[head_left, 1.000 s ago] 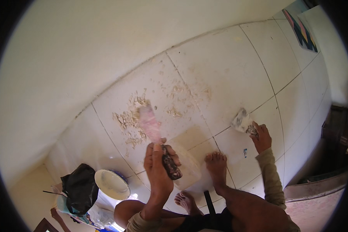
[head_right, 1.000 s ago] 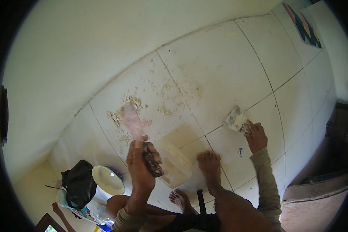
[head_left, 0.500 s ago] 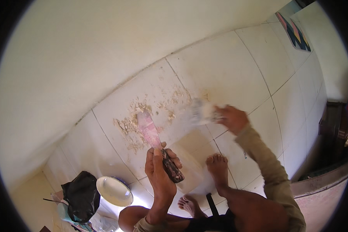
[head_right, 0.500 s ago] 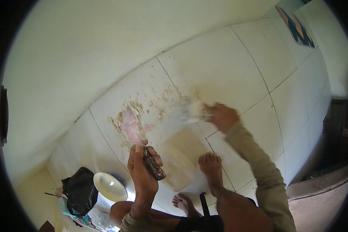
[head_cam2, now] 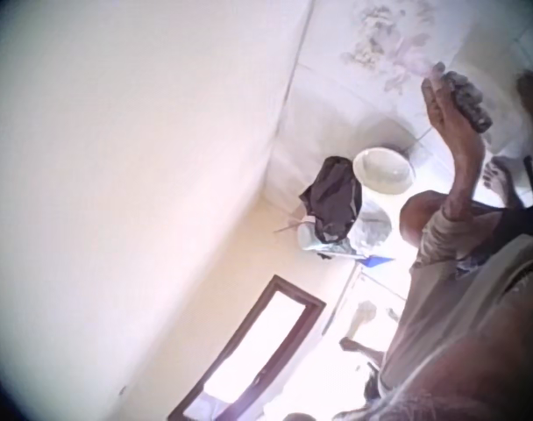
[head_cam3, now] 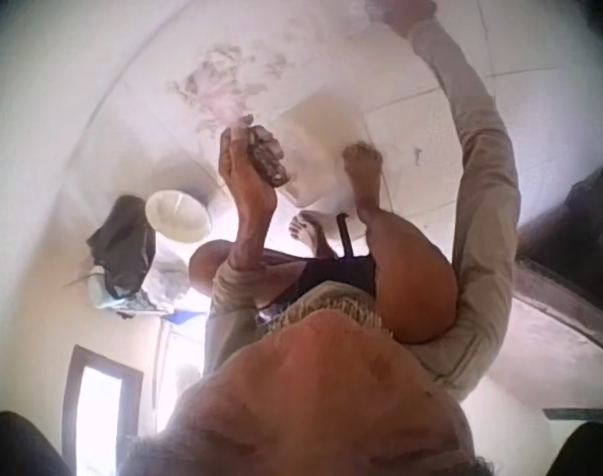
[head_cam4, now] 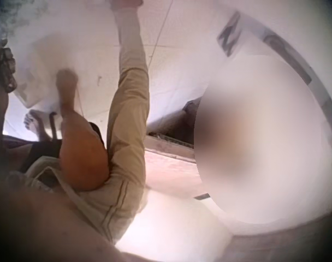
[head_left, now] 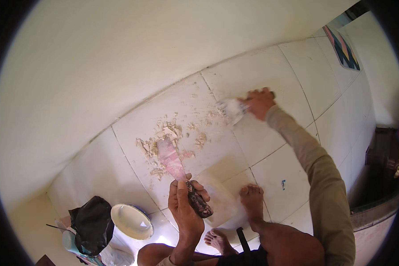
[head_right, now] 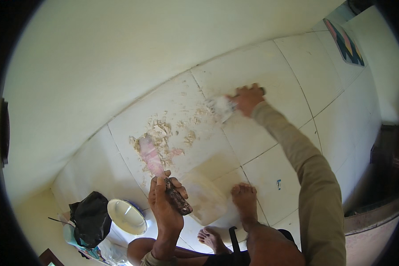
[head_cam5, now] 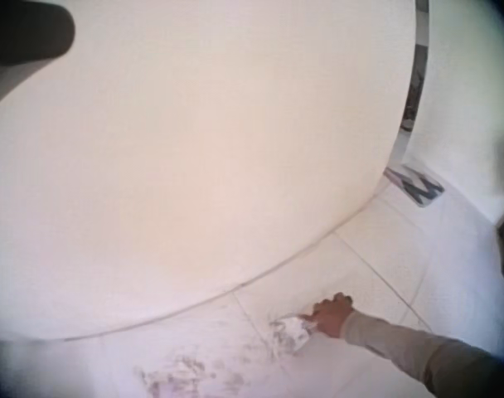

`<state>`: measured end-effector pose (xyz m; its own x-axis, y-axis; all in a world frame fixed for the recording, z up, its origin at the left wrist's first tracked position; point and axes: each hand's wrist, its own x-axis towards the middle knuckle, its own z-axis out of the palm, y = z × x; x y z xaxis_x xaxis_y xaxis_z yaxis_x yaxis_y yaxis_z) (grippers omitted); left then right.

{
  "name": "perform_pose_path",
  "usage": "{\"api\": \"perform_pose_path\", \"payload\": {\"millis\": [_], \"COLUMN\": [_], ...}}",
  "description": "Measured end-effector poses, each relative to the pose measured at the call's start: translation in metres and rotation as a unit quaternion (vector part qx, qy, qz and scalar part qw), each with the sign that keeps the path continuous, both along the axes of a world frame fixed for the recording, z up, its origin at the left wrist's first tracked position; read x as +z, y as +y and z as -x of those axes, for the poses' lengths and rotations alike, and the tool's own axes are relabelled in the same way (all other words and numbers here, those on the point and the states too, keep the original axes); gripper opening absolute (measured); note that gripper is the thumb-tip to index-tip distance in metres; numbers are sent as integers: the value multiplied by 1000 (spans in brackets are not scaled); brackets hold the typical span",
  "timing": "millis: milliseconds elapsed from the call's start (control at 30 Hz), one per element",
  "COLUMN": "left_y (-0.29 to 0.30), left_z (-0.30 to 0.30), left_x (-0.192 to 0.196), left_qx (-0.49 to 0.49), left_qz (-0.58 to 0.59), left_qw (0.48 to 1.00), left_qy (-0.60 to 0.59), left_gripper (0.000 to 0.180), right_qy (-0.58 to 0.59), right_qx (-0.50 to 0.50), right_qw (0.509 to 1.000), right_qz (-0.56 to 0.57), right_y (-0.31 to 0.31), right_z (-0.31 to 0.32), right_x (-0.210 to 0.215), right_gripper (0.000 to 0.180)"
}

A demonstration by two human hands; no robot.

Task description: The person scrapes white filler material from a tiled floor using two metal putty knives and collects the excess in a plastic container.

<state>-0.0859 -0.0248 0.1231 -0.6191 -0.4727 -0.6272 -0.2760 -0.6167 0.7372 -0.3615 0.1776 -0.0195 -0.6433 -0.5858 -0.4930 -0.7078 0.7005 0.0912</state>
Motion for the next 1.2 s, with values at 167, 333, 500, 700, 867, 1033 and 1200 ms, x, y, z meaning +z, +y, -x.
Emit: {"api": "perform_pose_path", "payload": {"millis": [167, 333, 500, 700, 867, 1033, 1200], "left_y": [-2, -8, 1, 4, 4, 11, 9], "left_z": [4, -7, -1, 6, 2, 1, 7], "left_x": [3, -4, 4, 1, -10, -17, -11], "left_qx": [1, 14, -2, -19, -9, -46, -32], "left_qz": [-6, 23, 21, 24, 85, 57, 66], "left_qw": [1000, 1000, 1000, 999, 996, 995, 994], "left_qy": [-19, -10, -19, -26, -35, -66, -78], "left_gripper": [28, 28, 28, 29, 29, 30, 31], "right_qy": [8, 54, 41, -24, 71, 132, 92], "right_qx": [112, -84, -135, -21, -305, -256, -195], "right_qw": [981, 988, 990, 992, 949, 958, 976], "right_qz": [158, 118, 32, 124, -27, 1, -21], "right_y": [-68, 66, 117, 26, 165, 181, 169], "right_z": [-59, -16, -20, -49, 21, 106, 142], "right_x": [15, 48, 15, 20, 29, -3, 37], "right_gripper": [49, 49, 47, 42, 43, 38, 37]}}
